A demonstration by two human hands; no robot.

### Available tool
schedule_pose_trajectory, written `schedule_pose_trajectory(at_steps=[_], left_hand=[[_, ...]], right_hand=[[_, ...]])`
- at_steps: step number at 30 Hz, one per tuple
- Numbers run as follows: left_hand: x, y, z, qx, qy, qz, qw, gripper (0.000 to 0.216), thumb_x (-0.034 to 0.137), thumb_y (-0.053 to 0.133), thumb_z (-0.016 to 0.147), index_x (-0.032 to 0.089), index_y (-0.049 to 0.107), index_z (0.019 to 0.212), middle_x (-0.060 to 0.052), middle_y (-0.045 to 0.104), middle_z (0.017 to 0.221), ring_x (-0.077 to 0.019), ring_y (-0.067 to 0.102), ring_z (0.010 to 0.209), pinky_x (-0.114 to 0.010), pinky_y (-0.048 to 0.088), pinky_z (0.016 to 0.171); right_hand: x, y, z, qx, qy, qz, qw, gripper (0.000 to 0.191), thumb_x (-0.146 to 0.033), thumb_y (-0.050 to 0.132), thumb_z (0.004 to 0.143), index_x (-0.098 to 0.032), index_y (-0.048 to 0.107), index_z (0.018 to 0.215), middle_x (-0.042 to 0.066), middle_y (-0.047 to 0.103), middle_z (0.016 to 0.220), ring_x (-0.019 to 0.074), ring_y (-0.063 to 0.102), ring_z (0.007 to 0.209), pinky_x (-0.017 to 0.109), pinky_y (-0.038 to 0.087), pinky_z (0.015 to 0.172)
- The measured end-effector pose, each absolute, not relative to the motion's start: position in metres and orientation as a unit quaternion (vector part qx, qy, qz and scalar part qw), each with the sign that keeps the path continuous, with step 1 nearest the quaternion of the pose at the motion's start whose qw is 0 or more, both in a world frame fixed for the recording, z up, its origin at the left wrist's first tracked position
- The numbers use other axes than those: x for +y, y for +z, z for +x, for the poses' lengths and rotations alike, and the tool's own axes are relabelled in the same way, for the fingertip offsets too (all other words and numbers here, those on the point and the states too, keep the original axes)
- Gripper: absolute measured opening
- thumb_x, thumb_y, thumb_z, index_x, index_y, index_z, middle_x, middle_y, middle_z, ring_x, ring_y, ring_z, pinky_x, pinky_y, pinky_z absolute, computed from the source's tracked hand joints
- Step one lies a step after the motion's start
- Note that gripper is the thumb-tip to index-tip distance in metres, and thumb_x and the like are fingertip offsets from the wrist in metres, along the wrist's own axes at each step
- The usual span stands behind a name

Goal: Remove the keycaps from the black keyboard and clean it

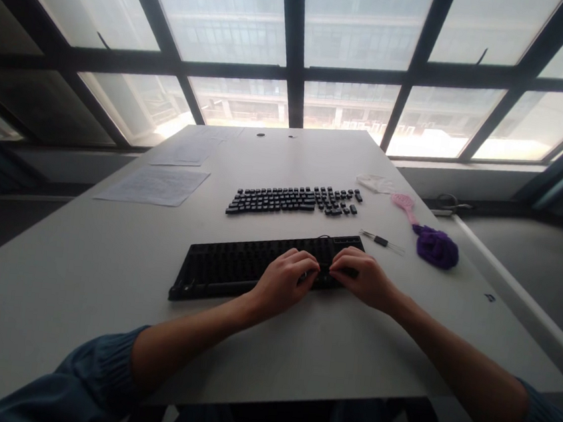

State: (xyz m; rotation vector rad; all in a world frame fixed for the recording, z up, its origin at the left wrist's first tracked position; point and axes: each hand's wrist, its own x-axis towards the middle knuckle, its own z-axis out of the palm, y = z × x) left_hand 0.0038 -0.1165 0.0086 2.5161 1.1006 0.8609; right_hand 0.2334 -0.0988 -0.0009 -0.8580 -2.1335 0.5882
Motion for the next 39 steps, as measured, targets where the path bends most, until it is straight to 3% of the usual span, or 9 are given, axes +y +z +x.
schedule_pose_trajectory(at_steps=[5, 12, 17, 23, 30, 39], left_hand=[[-0.112, 0.017, 0.0, 0.412, 0.322, 0.843, 0.127, 0.019, 0.016, 0.053, 0.092, 0.022, 0.067, 0.103, -0.005, 0.07, 0.1, -0.0204, 0.06, 0.096, -0.036, 0.049, 0.088], [-0.083, 0.045, -0.005, 0.446, 0.294, 0.839, 0.099, 0.012, 0.023, 0.061, 0.088, 0.022, 0.07, 0.095, -0.004, 0.072, 0.095, -0.022, 0.062, 0.093, -0.035, 0.049, 0.083], [-0.019, 0.056, 0.013, 0.469, 0.259, 0.84, 0.088, 0.013, 0.027, 0.064, 0.085, 0.021, 0.074, 0.092, -0.003, 0.074, 0.097, -0.0215, 0.065, 0.091, -0.033, 0.049, 0.085], [0.045, 0.034, 0.047, 0.507, 0.229, 0.829, 0.063, 0.014, 0.024, 0.066, 0.084, 0.022, 0.077, 0.093, -0.006, 0.075, 0.096, -0.0239, 0.063, 0.1, -0.035, 0.048, 0.092], [0.069, 0.01, 0.063, 0.515, 0.205, 0.831, 0.037, 0.013, 0.024, 0.069, 0.083, 0.021, 0.078, 0.092, -0.009, 0.073, 0.098, -0.0279, 0.056, 0.105, -0.038, 0.047, 0.092], [0.073, -0.001, 0.067, 0.521, 0.183, 0.833, 0.035, 0.013, 0.024, 0.066, 0.083, 0.022, 0.077, 0.088, -0.009, 0.072, 0.083, -0.0286, 0.056, 0.099, -0.037, 0.048, 0.081]], right_hand=[[-0.089, 0.001, 0.244, -0.781, 0.206, -0.394, 0.439, 0.008, -0.024, 0.065, 0.087, -0.021, 0.068, 0.08, 0.006, 0.068, 0.084, 0.0212, 0.062, 0.078, 0.037, 0.051, 0.072], [-0.07, 0.005, 0.255, -0.741, 0.131, -0.473, 0.458, 0.008, -0.022, 0.062, 0.087, -0.02, 0.07, 0.086, 0.004, 0.067, 0.08, 0.0197, 0.061, 0.074, 0.033, 0.048, 0.068], [-0.03, 0.014, 0.26, -0.76, 0.068, -0.499, 0.41, 0.007, -0.019, 0.064, 0.084, -0.02, 0.071, 0.085, 0.005, 0.069, 0.083, 0.0219, 0.061, 0.08, 0.036, 0.048, 0.077], [0.035, 0.007, 0.253, -0.804, -0.001, -0.514, 0.299, 0.01, -0.014, 0.065, 0.084, -0.019, 0.073, 0.088, 0.007, 0.071, 0.094, 0.025, 0.057, 0.097, 0.034, 0.044, 0.083], [0.069, -0.005, 0.239, -0.842, -0.021, -0.496, 0.212, 0.012, -0.014, 0.064, 0.086, -0.018, 0.074, 0.089, 0.009, 0.071, 0.097, 0.0266, 0.054, 0.101, 0.036, 0.04, 0.086], [0.075, -0.002, 0.232, -0.862, -0.037, -0.477, 0.166, 0.019, -0.01, 0.058, 0.087, -0.017, 0.073, 0.078, 0.01, 0.073, 0.089, 0.0265, 0.054, 0.094, 0.039, 0.034, 0.084]])
